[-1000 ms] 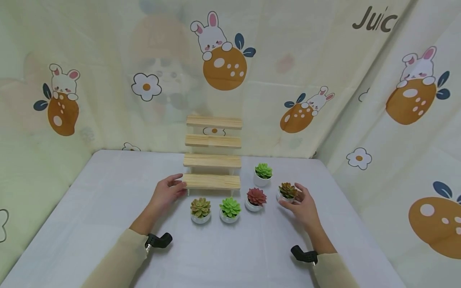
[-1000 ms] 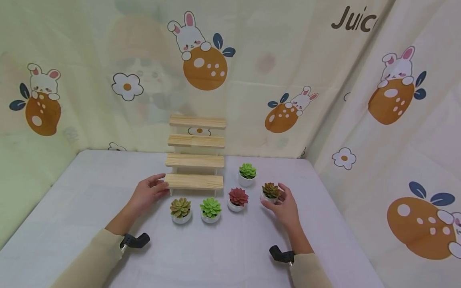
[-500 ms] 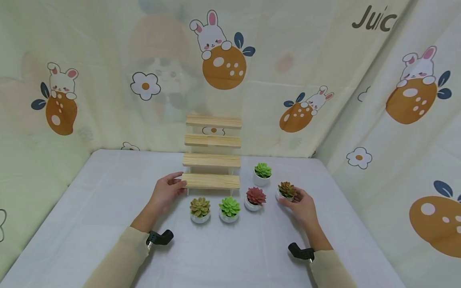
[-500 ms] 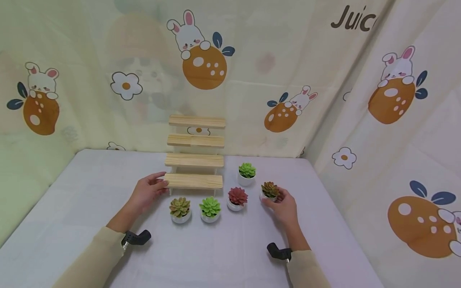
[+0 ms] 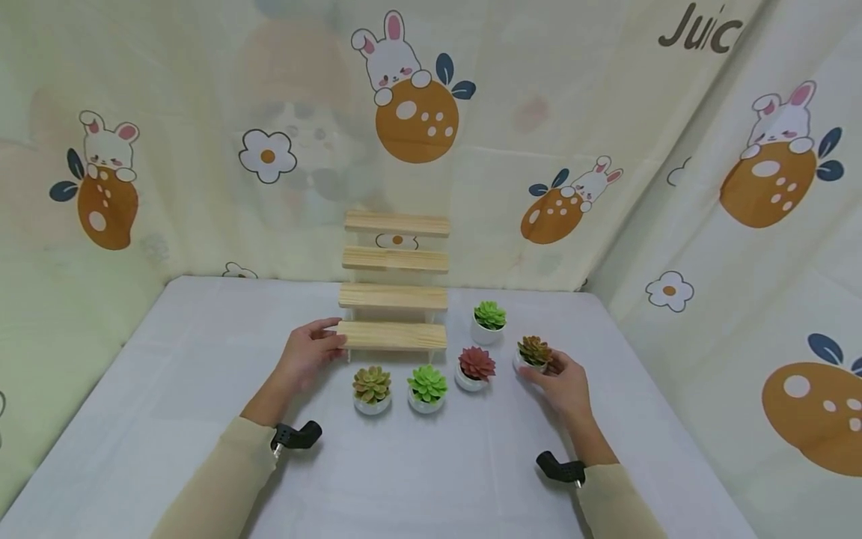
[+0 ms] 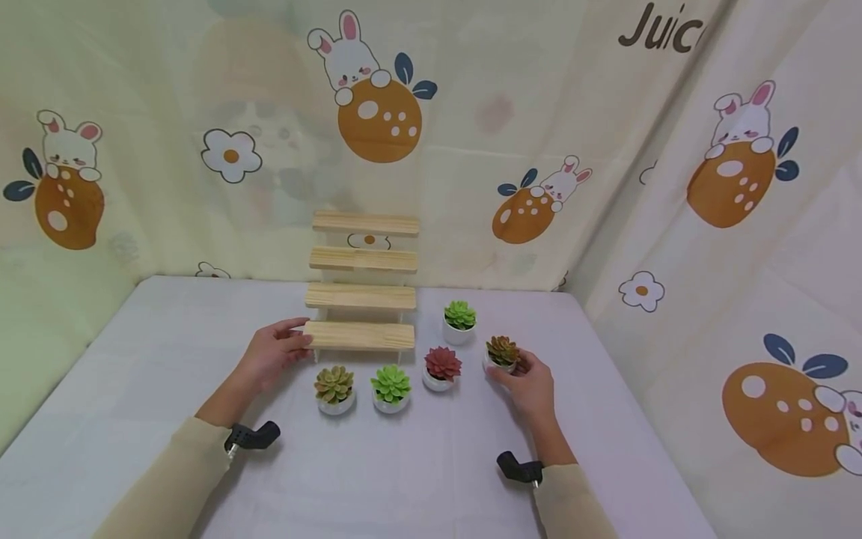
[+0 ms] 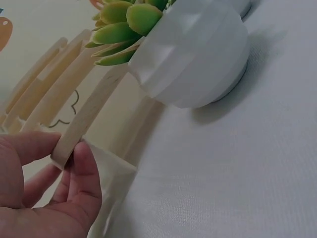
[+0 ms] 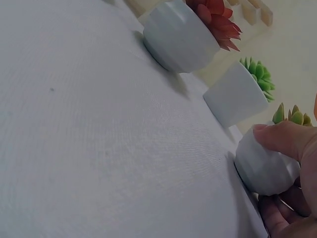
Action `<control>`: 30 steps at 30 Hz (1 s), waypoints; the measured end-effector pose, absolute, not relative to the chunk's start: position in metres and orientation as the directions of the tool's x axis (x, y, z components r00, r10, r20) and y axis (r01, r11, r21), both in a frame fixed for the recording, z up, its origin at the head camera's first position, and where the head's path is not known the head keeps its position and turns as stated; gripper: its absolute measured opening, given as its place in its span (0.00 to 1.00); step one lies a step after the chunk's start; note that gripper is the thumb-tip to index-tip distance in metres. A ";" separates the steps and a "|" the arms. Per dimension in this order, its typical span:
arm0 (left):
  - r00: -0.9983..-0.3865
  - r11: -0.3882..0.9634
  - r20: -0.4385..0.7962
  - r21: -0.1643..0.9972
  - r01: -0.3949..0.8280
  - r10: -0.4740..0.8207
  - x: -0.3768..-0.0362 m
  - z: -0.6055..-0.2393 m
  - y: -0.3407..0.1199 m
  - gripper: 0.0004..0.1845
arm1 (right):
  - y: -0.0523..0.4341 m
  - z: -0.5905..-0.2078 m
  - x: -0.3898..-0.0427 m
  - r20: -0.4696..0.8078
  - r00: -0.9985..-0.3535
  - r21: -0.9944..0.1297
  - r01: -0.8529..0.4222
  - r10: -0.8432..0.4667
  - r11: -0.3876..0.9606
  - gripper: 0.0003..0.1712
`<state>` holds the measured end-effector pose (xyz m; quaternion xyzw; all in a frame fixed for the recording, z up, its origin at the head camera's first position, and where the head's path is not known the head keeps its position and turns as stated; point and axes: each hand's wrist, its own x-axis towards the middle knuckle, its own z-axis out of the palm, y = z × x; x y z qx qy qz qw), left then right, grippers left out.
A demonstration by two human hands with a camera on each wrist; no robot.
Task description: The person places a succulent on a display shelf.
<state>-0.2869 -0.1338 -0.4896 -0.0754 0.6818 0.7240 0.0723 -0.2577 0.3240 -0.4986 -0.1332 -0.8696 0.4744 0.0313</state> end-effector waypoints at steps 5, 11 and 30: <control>-0.978 -0.059 -0.210 0.976 -0.210 0.000 -0.288 -0.490 -0.135 0.27 | 0.323 -0.498 -0.258 -0.048 -0.964 -0.842 0.181 0.263 0.509 0.49; -0.979 -0.068 -0.202 0.977 -0.202 0.010 -0.290 -0.490 -0.135 0.27 | 0.319 -0.491 -0.262 0.000 -0.966 -0.874 0.125 0.257 0.469 0.45; -0.976 -0.045 -0.209 0.976 -0.211 0.055 -0.289 -0.490 -0.140 0.30 | 0.274 -0.429 -0.288 0.123 -0.988 -0.896 -0.069 0.095 0.438 0.44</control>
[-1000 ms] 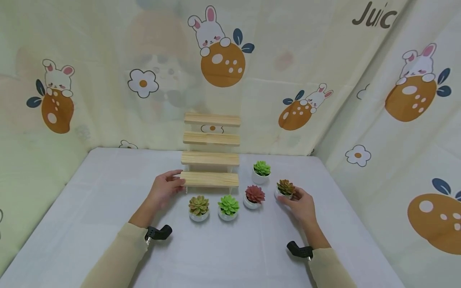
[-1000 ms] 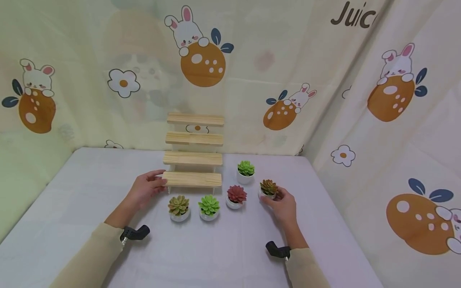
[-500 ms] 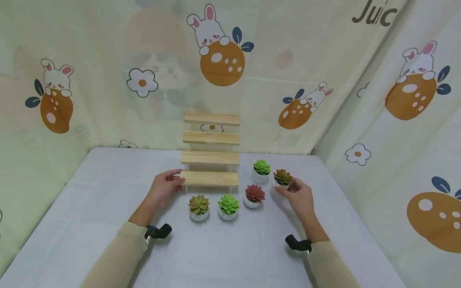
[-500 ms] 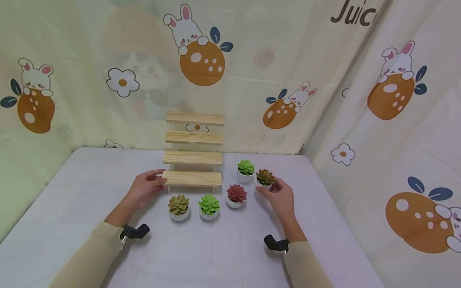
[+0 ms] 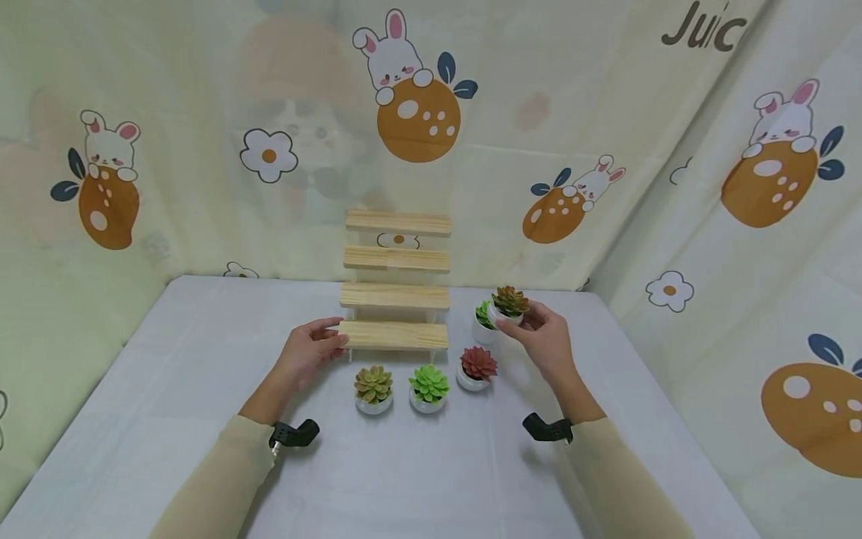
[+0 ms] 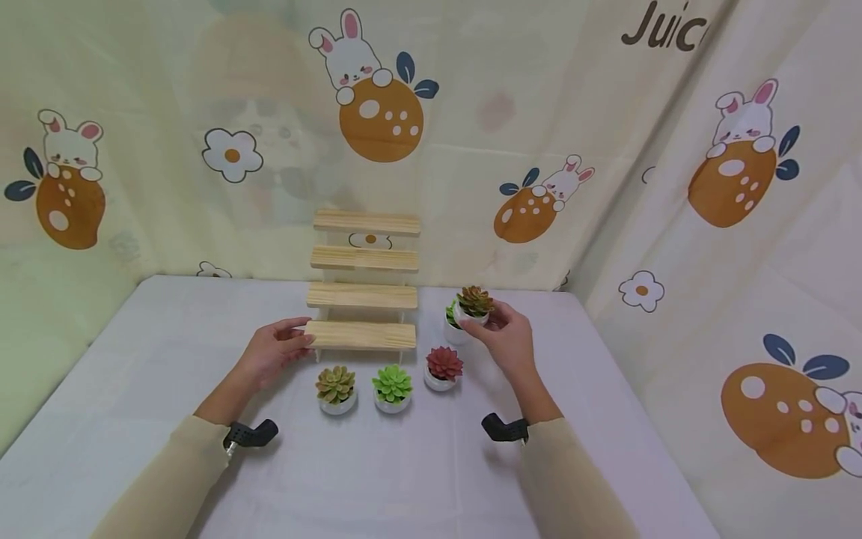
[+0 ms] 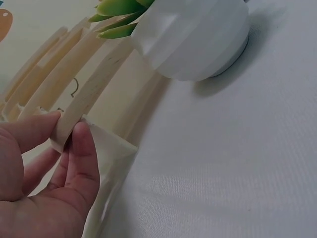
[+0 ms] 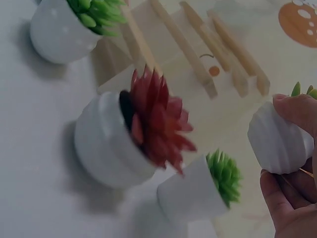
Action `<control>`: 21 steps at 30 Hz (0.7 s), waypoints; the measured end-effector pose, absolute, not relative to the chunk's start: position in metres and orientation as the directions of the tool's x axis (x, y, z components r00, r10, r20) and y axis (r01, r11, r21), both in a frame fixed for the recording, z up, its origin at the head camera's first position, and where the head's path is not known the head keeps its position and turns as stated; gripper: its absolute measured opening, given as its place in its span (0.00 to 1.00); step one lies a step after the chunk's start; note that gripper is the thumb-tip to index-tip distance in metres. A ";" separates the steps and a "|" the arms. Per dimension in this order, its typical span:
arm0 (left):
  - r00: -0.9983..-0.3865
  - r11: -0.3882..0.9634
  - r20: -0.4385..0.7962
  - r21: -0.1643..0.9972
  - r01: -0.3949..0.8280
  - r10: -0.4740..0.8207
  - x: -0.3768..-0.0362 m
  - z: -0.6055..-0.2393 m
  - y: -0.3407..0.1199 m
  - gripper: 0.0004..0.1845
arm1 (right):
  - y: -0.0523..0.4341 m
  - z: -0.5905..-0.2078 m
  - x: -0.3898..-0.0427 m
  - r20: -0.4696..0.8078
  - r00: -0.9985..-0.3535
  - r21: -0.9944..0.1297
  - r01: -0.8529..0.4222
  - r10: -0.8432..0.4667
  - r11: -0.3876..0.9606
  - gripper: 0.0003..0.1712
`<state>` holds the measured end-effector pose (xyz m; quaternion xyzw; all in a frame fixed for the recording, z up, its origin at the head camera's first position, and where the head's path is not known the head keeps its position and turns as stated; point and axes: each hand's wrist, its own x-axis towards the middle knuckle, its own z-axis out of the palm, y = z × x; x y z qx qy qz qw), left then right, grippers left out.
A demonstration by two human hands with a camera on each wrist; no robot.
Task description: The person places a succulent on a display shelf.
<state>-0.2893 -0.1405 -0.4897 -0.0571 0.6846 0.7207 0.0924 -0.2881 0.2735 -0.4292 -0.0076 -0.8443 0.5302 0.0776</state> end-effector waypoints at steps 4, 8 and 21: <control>-0.975 -0.051 -0.207 0.976 -0.211 0.075 -0.290 -0.491 -0.142 0.30 | 0.260 -0.418 -0.298 0.136 -0.989 -0.892 -0.094 0.064 0.442 0.44; -0.976 -0.056 -0.199 0.977 -0.204 0.092 -0.290 -0.493 -0.144 0.30 | 0.244 -0.407 -0.309 0.172 -0.985 -0.898 -0.148 0.020 0.414 0.41; -0.976 -0.044 -0.189 0.980 -0.195 0.105 -0.291 -0.494 -0.145 0.31 | 0.189 -0.369 -0.344 0.209 -0.974 -0.899 -0.225 -0.083 0.375 0.38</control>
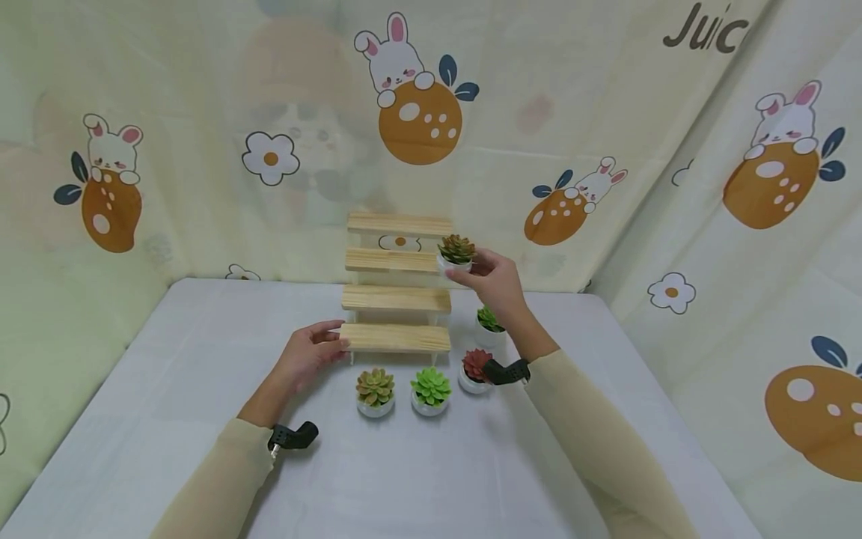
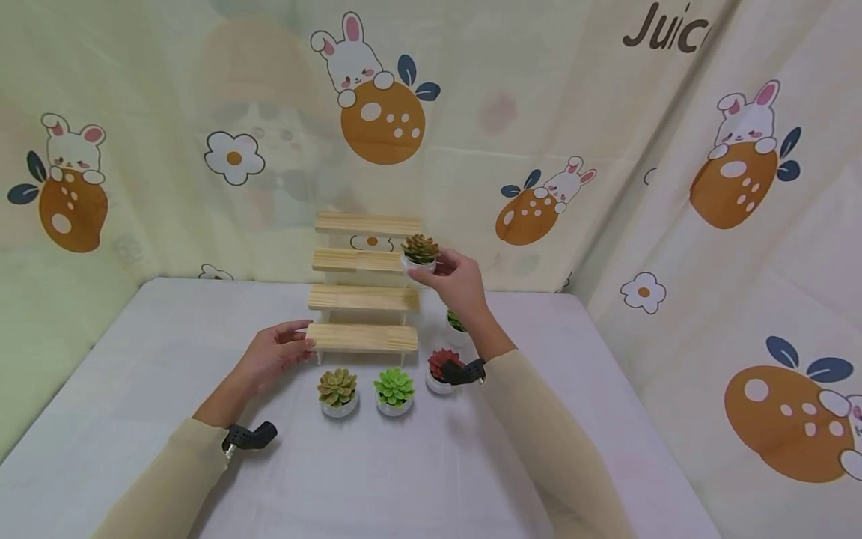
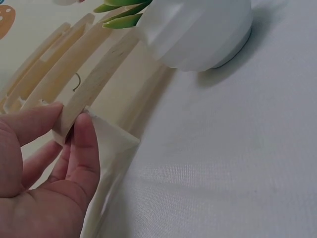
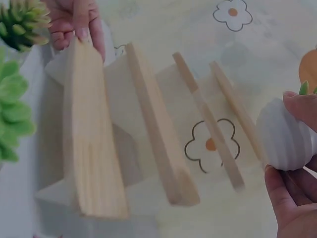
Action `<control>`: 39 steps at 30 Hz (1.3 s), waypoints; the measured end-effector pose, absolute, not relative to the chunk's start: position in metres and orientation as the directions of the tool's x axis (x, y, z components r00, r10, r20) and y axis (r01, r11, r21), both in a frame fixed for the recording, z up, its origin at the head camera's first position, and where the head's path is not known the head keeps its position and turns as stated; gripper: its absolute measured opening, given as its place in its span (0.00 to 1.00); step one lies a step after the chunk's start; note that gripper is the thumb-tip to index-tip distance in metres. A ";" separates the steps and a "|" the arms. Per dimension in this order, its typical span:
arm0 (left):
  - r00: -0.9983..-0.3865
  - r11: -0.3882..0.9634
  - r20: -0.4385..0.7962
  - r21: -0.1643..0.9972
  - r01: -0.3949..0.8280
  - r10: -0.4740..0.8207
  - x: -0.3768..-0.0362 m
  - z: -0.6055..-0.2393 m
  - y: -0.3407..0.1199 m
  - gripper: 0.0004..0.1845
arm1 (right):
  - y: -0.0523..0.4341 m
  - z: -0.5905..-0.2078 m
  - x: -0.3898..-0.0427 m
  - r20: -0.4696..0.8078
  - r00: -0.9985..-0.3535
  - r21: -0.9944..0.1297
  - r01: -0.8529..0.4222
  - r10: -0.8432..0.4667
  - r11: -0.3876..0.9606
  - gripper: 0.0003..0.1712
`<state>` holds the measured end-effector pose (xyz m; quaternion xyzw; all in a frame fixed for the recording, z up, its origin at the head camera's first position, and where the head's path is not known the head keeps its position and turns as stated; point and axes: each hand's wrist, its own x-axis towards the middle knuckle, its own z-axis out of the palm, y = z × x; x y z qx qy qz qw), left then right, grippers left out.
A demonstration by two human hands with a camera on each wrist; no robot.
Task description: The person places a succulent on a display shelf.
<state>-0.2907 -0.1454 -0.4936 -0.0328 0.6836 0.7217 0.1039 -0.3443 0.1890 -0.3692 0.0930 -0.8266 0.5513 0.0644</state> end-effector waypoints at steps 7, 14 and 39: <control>-0.977 -0.048 -0.187 0.980 -0.193 0.106 -0.292 -0.495 -0.145 0.30 | 0.163 -0.353 -0.362 0.224 -0.967 -0.924 -0.250 -0.119 0.290 0.33; -0.975 -0.038 -0.201 0.978 -0.206 0.097 -0.293 -0.495 -0.144 0.30 | 0.138 -0.343 -0.379 0.244 -0.955 -0.940 -0.275 -0.168 0.201 0.30; -0.978 -0.086 -0.177 0.979 -0.187 0.109 -0.293 -0.496 -0.143 0.30 | 0.069 -0.323 -0.426 0.275 -0.934 -0.898 -0.334 -0.228 0.286 0.27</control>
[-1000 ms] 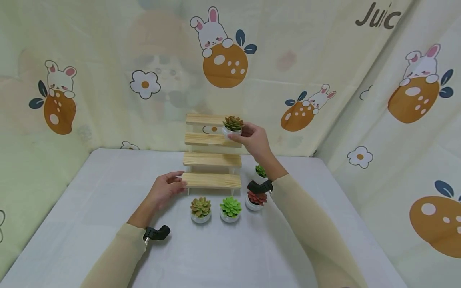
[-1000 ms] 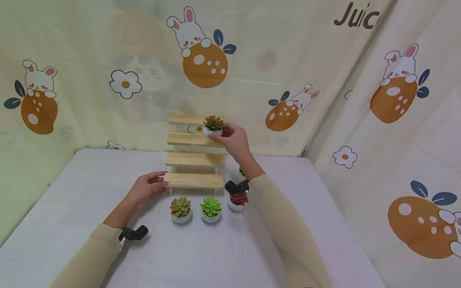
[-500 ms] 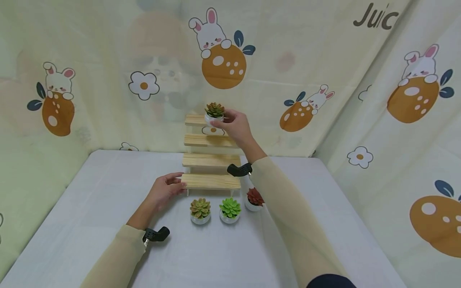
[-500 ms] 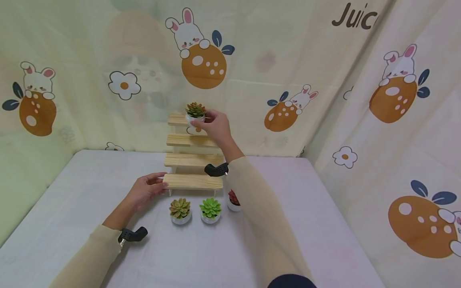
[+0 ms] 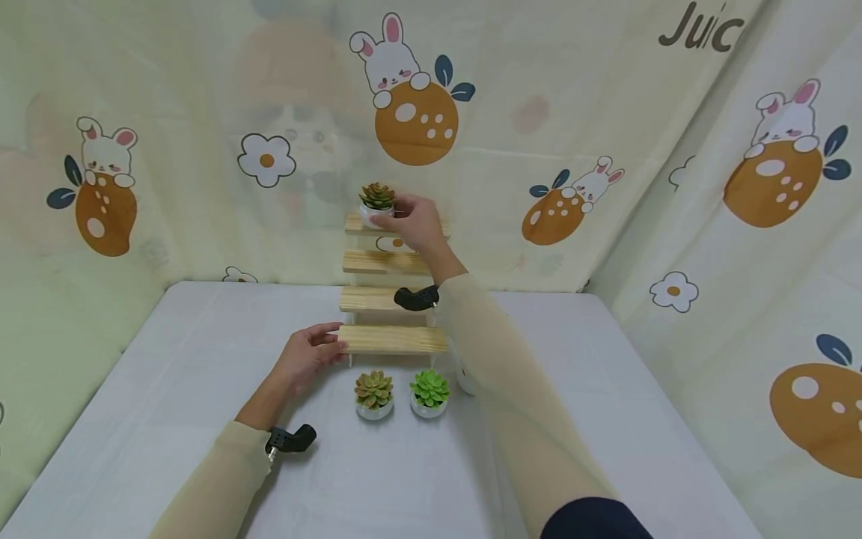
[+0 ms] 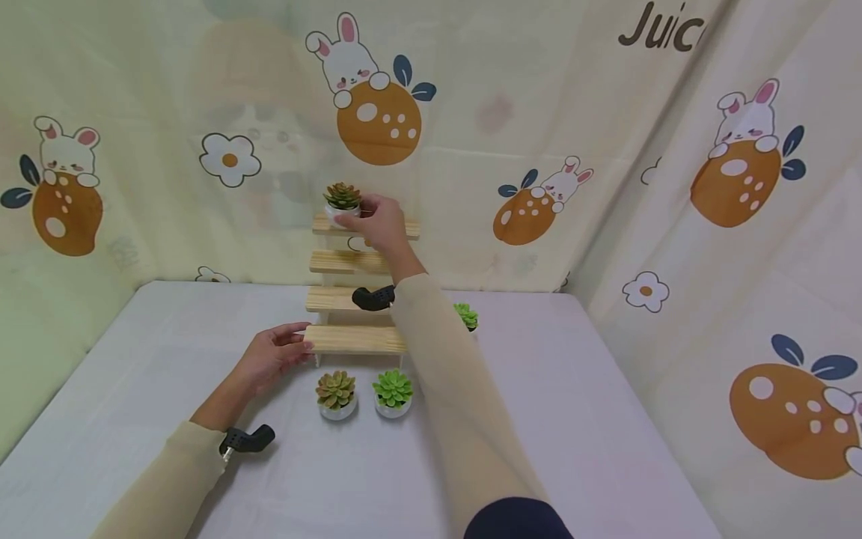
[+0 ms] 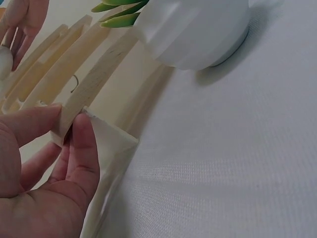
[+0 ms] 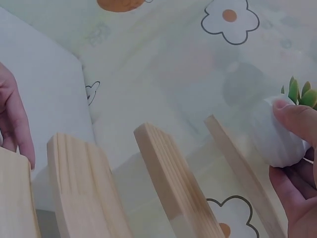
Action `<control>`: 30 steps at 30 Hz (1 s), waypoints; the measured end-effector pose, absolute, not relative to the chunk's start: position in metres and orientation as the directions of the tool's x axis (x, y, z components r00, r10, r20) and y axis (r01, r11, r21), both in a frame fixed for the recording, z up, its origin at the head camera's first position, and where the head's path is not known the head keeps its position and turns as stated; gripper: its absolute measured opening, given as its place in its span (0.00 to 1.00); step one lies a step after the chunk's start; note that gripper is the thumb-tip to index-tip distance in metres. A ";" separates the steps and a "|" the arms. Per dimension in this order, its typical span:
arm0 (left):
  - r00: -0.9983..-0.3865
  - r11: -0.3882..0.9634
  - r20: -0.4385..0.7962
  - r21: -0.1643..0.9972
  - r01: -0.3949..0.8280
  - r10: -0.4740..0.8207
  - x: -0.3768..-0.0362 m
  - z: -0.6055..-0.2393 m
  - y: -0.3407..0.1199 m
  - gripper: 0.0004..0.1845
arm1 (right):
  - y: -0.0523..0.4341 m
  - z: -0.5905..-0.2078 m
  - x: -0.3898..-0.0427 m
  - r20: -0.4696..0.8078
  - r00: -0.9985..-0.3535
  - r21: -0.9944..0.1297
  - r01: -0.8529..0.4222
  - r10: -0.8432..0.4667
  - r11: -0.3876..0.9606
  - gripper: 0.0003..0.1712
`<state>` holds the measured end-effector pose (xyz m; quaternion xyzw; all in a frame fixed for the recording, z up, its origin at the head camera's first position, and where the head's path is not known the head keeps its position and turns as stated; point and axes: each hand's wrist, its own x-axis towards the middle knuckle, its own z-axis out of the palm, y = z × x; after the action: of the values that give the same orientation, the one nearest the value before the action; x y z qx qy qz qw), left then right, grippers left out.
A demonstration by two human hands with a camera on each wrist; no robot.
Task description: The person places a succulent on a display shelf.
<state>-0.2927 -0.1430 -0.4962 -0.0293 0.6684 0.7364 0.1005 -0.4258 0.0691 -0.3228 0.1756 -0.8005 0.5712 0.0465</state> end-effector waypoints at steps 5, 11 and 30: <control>-0.977 -0.099 -0.178 0.977 -0.190 0.113 -0.293 -0.498 -0.144 0.30 | 0.061 -0.326 -0.432 0.255 -0.944 -0.892 -0.313 -0.210 0.327 0.27; -0.978 -0.092 -0.178 0.978 -0.188 0.109 -0.291 -0.496 -0.144 0.29 | 0.053 -0.328 -0.437 0.244 -0.953 -0.892 -0.293 -0.178 0.346 0.26; -0.979 -0.109 -0.171 0.977 -0.183 0.114 -0.292 -0.497 -0.143 0.30 | 0.039 -0.329 -0.435 0.229 -0.972 -0.893 -0.233 -0.056 0.385 0.29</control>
<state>-0.2919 -0.1429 -0.4967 -0.0265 0.6599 0.7442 0.0997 -0.4346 0.0391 -0.3288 0.0873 -0.8282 0.5478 0.0804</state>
